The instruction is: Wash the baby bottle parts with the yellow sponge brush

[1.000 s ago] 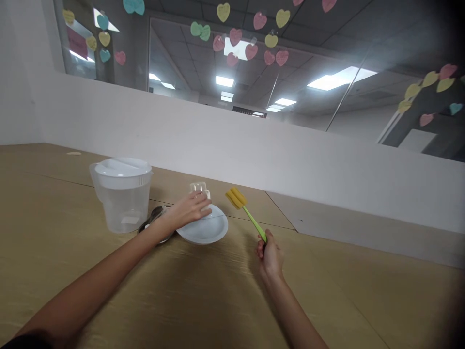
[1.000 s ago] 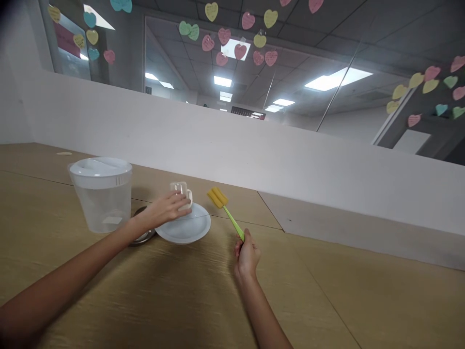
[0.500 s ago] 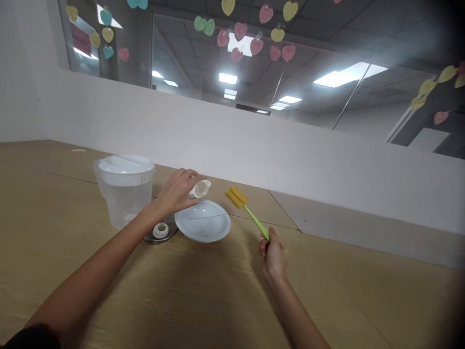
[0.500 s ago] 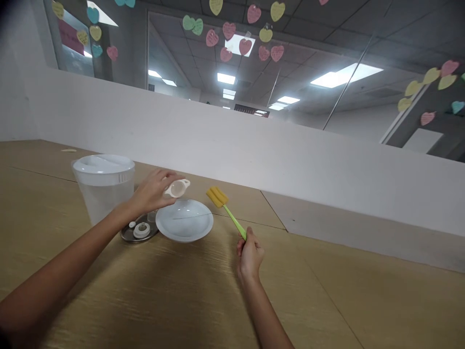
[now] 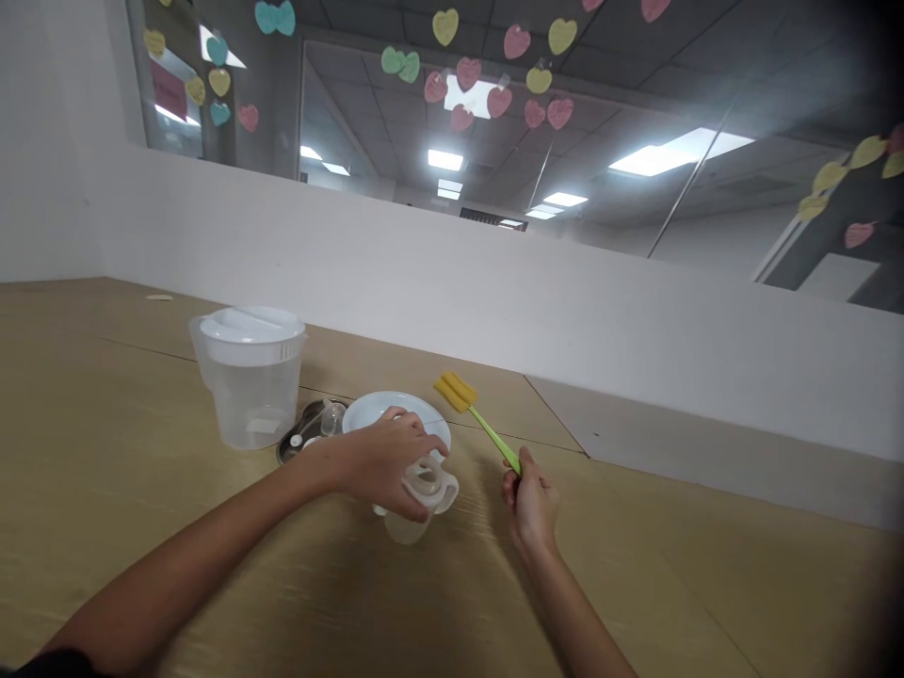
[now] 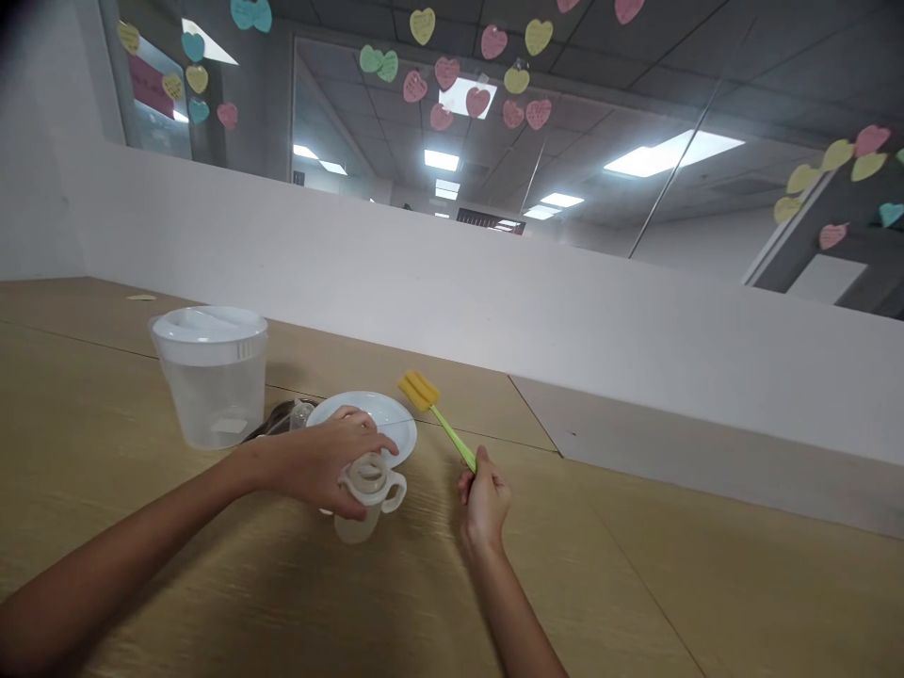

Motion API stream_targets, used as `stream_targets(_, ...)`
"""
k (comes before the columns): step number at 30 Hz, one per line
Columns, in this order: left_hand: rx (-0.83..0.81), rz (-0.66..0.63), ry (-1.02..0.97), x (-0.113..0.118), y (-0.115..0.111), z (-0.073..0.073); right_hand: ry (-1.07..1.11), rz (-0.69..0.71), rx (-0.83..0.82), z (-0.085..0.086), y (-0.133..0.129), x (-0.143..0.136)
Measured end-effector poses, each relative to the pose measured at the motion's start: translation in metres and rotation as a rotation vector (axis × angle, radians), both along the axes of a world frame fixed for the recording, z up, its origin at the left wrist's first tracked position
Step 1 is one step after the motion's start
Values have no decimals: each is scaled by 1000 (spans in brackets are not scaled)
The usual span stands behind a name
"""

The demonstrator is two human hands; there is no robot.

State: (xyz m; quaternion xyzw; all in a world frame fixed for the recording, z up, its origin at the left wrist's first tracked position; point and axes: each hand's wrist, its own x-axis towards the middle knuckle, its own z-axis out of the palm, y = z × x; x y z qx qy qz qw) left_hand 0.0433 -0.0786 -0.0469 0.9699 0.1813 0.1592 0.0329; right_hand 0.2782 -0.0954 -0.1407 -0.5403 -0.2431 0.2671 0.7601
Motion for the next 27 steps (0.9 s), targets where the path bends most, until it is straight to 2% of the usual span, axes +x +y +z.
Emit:
stream_targets(6, -39, -23, 86, 4, 14, -16, -16, 39, 2, 2, -1, -2)
stream_targets(12, -91, -2, 147, 4, 25, -26, -33, 40, -10, 1, -1, -1)
stream_targets(16, -179, -24, 175, 5, 28, -27, -42, 49, -14, 1, -2, -2)
stream_targets(27, -280, -7, 218, 4, 33, -24, -37, 38, -8, 0, -1, -1)
